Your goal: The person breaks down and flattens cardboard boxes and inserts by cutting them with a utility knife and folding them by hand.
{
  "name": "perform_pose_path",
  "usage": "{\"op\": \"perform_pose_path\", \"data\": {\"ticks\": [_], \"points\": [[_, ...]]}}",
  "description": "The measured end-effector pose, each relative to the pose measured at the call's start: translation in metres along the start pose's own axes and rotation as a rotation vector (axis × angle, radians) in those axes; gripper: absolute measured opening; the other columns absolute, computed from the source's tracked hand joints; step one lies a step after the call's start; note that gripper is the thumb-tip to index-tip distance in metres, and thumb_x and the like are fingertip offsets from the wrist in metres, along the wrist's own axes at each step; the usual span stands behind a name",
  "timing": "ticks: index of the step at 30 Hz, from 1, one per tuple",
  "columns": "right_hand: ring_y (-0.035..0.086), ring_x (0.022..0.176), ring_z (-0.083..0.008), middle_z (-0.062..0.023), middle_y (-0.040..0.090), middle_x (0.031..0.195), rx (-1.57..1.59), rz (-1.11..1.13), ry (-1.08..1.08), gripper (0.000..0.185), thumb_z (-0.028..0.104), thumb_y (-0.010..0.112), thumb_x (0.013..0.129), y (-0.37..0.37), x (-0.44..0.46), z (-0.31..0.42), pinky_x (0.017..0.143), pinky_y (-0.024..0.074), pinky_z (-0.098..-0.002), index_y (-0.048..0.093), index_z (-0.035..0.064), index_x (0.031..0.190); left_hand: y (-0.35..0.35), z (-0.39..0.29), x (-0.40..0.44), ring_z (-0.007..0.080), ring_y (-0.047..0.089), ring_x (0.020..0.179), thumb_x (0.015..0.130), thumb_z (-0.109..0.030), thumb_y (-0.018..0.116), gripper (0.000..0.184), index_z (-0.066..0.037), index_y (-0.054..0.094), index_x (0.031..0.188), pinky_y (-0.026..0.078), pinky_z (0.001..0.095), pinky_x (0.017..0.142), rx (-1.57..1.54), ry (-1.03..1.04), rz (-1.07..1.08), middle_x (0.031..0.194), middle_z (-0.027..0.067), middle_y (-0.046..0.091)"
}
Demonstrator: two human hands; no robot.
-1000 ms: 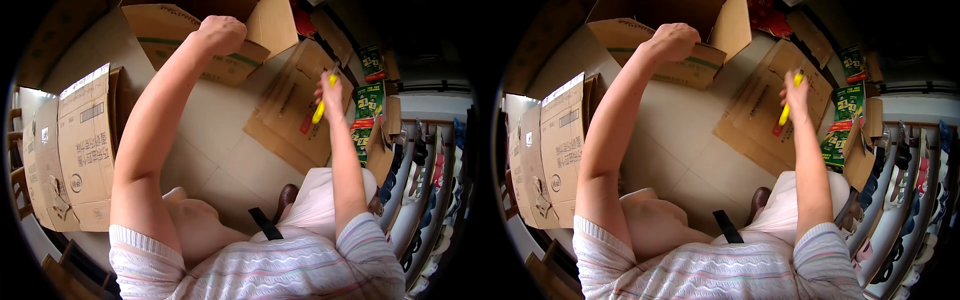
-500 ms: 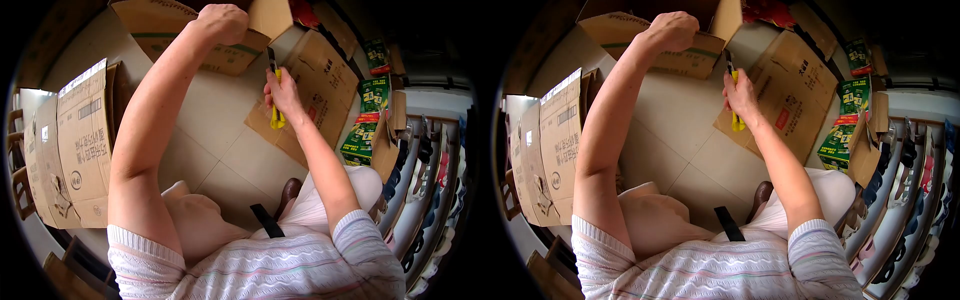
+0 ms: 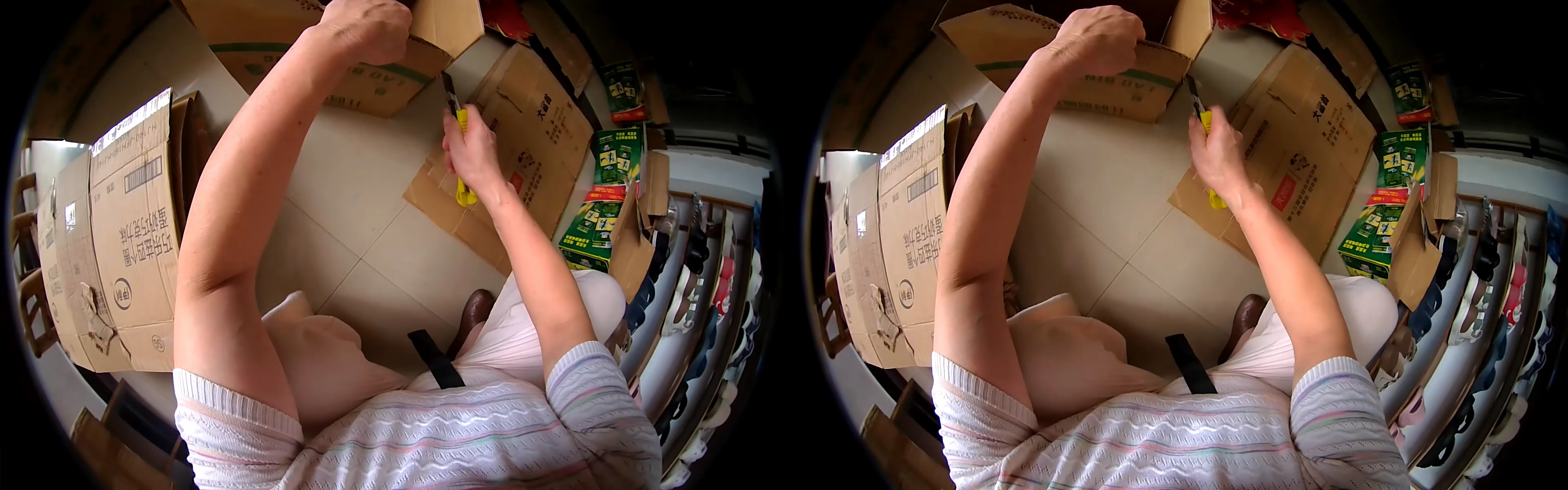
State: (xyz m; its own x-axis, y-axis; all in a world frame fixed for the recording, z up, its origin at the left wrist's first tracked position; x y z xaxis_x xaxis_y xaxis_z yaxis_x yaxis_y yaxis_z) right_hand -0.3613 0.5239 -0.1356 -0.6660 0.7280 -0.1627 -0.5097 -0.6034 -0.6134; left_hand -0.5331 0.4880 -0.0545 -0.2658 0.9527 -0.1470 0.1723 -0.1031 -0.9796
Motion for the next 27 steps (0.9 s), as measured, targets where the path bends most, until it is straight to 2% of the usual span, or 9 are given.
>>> {"op": "perform_pose_path", "data": {"ticks": [4,7,13,16,27], "points": [[0.058,0.058,-0.0342,-0.0181,0.056,0.062,-0.126,-0.046,-0.097,0.018,0.016,0.049,0.088,0.001,-0.004,-0.013,0.054,0.0446,-0.0409,0.045,-0.0015,0.090,0.001,0.002,0.002,0.0282,0.063,0.086,0.069,-0.014,0.050,0.022,-0.005,0.068,0.079,0.050,0.0369,0.072,-0.021,-0.020,0.004,0.086,0.0145,0.066],[0.058,0.064,-0.0379,-0.0205,0.057,0.067,-0.063,-0.047,-0.064,0.018,0.017,0.050,0.088,0.003,0.005,-0.015,0.057,0.0444,-0.0424,0.046,-0.0007,0.091,0.002,0.002,0.002,0.0282,0.062,0.086,0.069,-0.015,0.050,0.022,-0.006,0.068,0.079,0.049,0.0370,0.072,-0.031,0.003,-0.011,0.086,0.0143,0.066],[0.058,0.065,-0.0373,-0.0201,0.058,0.069,-0.116,-0.065,-0.107,0.019,0.017,0.051,0.087,-0.001,0.001,-0.015,0.057,0.0442,-0.0424,0.047,-0.0008,0.093,-0.002,-0.002,-0.005,0.0283,0.062,0.083,0.067,-0.014,0.054,0.019,-0.007,0.068,0.078,0.049,0.0375,0.071,-0.006,0.058,-0.039,0.082,0.0128,0.065],[0.058,0.064,-0.0373,-0.0201,0.058,0.069,-0.098,-0.061,-0.064,0.019,0.017,0.051,0.087,-0.002,0.000,-0.011,0.057,0.0447,-0.0421,0.047,-0.0008,0.094,-0.013,-0.005,-0.012,0.0280,0.062,0.082,0.066,-0.014,0.056,0.018,-0.008,0.068,0.077,0.049,0.0375,0.070,-0.054,0.127,-0.138,0.080,0.0120,0.065],[0.058,0.064,-0.0380,-0.0200,0.057,0.067,-0.099,-0.057,-0.074,0.019,0.017,0.050,0.087,0.002,-0.001,-0.014,0.057,0.0444,-0.0423,0.047,-0.0009,0.090,0.001,0.002,0.002,0.0286,0.063,0.079,0.068,-0.012,0.054,0.016,-0.007,0.067,0.074,0.049,0.0377,0.068,-0.034,0.091,-0.118,0.077,0.0128,0.065]]}}
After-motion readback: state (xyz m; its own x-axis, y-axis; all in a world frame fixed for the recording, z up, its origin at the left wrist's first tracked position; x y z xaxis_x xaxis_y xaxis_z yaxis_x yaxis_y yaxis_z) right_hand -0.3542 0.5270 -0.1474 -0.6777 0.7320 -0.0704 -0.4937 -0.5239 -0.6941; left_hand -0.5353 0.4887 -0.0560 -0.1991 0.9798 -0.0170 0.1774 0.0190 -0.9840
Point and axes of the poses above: each hand's wrist, its own x-axis towards the middle knuckle, its own y-axis out of the palm, z = x × y, the point moved 9 cm from there along x, towards the middle knuckle
